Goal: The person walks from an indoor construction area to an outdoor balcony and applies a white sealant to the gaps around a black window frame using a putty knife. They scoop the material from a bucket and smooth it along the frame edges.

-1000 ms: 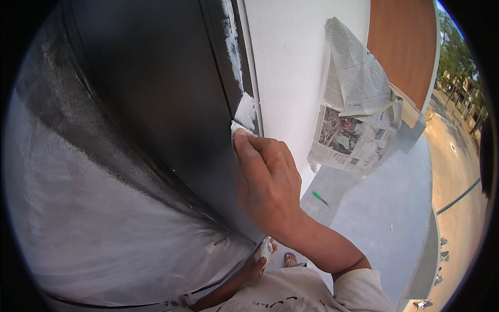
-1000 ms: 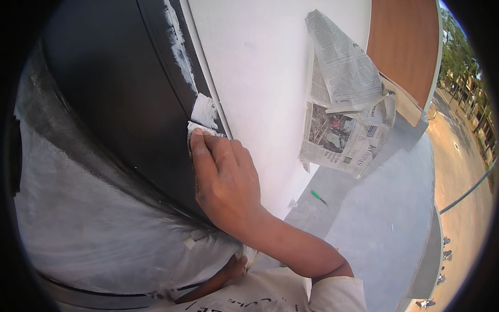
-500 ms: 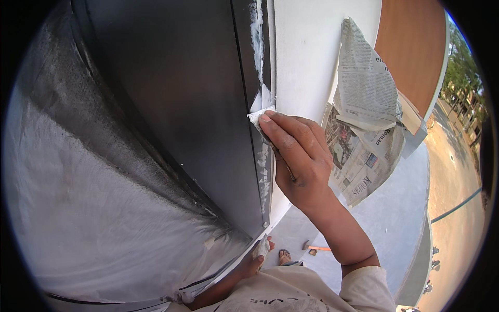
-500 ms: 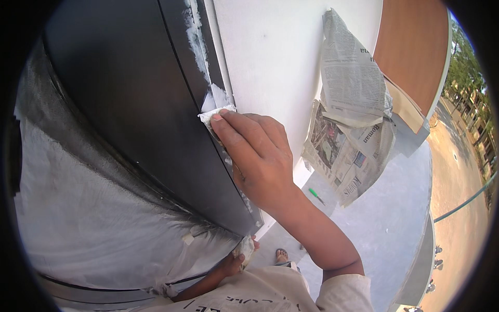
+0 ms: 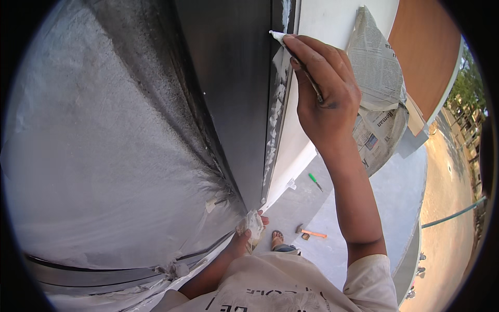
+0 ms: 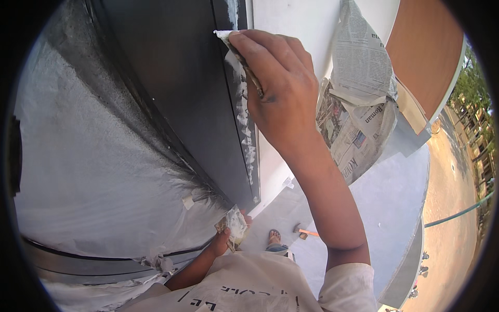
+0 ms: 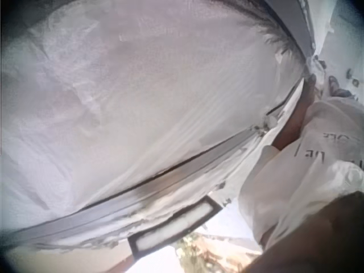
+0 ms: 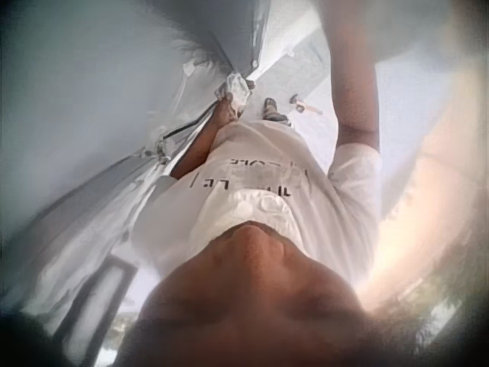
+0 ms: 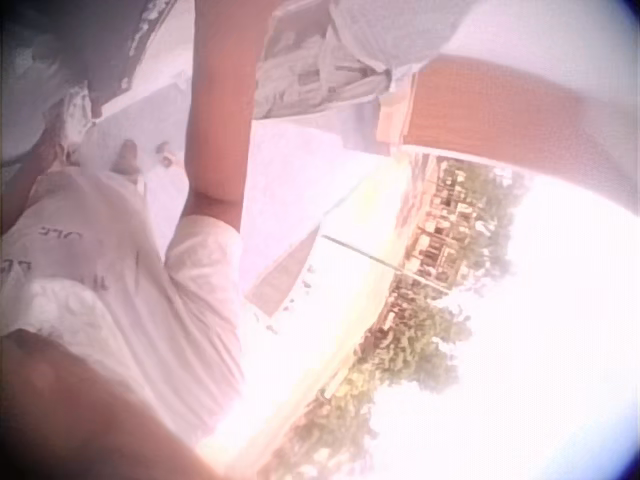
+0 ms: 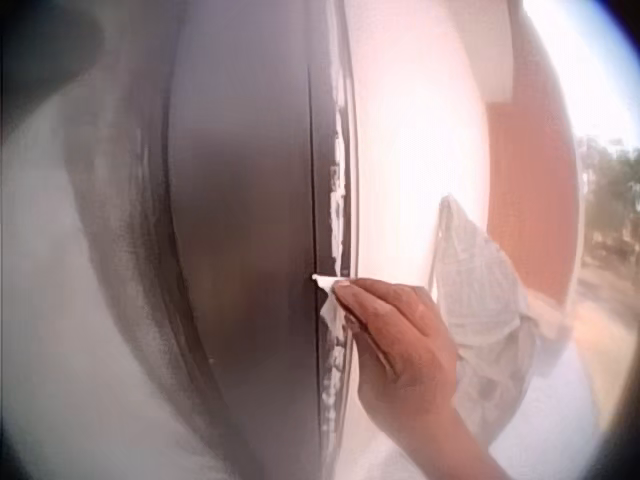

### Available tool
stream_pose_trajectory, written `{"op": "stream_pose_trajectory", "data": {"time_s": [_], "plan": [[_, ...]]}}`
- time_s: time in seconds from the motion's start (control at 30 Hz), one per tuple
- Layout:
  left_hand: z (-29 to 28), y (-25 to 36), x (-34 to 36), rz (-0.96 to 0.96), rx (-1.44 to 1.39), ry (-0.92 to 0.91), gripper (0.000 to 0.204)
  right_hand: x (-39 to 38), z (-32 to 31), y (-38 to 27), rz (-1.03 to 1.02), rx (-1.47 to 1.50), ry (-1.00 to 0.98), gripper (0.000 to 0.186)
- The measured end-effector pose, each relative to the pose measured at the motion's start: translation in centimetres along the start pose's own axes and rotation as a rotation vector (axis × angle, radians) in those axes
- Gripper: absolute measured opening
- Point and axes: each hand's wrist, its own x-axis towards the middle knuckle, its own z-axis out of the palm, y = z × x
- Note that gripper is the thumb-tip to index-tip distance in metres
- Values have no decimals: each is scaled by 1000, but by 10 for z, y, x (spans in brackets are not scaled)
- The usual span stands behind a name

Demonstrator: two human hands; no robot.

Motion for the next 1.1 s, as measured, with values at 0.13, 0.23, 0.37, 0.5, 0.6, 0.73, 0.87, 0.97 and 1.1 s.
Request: {"op": "stream_pose_trajectory", "data": {"time_s": [0.13,0.23,0.37,0.5,0.6,0.73,0.87,0.97,1.1], "plan": [[-9,-17,-46,-65,-221,163,75,-37,-3,-21,116,35,-114,29],[-6,-29,-83,-105,-333,286,74,-83,0,-34,155,87,-229,29],[31,-53,-116,-61,-454,455,66,-159,-5,-38,224,186,-458,31],[92,-94,-131,-4,-495,749,53,-260,-50,-68,697,606,-752,25],[150,-154,-145,42,-587,1036,47,-322,-111,-96,977,954,-995,24],[232,-206,-159,257,-857,1135,44,-366,-196,-119,1186,1250,-1354,25],[288,-210,-169,369,-990,1128,46,-371,-251,-120,1138,1321,-1632,25],[309,-216,-183,345,-692,1362,45,-369,-271,-128,1110,1347,-1526,26],[317,-199,-200,274,-248,1497,42,-338,-298,-139,1246,1306,-1437,23]]}}
